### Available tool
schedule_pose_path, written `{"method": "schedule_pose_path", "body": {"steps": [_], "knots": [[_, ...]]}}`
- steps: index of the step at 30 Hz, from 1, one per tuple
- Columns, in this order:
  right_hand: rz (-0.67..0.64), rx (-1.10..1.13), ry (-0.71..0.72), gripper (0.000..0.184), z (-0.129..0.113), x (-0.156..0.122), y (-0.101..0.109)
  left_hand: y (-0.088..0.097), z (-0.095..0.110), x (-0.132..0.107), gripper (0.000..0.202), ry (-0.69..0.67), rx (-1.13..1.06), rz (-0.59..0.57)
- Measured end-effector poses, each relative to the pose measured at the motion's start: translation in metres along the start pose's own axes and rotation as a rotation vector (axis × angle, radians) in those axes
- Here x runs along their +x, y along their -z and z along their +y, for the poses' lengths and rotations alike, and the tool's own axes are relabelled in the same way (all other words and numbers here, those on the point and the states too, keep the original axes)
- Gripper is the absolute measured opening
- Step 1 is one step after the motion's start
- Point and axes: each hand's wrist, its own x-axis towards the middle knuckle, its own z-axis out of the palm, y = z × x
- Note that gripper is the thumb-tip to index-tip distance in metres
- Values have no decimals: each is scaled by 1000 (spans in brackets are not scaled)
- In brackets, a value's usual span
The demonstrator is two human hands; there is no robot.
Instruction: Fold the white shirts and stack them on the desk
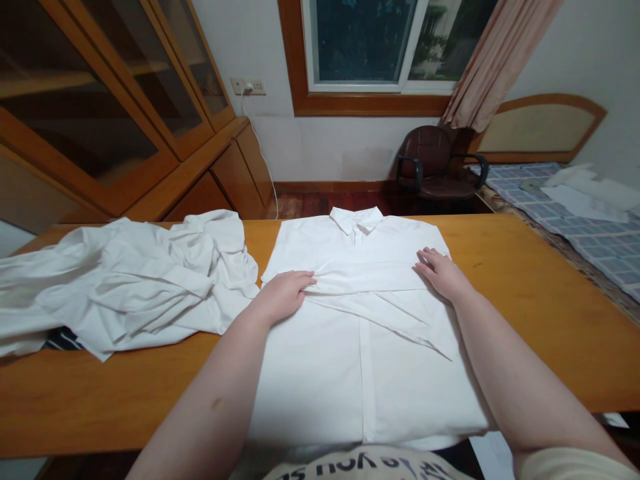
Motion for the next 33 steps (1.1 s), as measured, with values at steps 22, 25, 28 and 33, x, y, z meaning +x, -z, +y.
{"method": "schedule_pose_path", "body": {"steps": [22,25,28,33], "knots": [[12,-97,-87,57,-5,-3,5,16,18,-8,19,-14,-72,-127],[-20,-122,-115,65,-7,-5,9,14,17,-6,15,-8,-88,-144],[-84,-61,50,69,-13,-10,19,13,15,-5,13,-1,-91,-138],[-189,181,466,69,-37,-22,34,13,13,-4,23,62,-143,-124]]}}
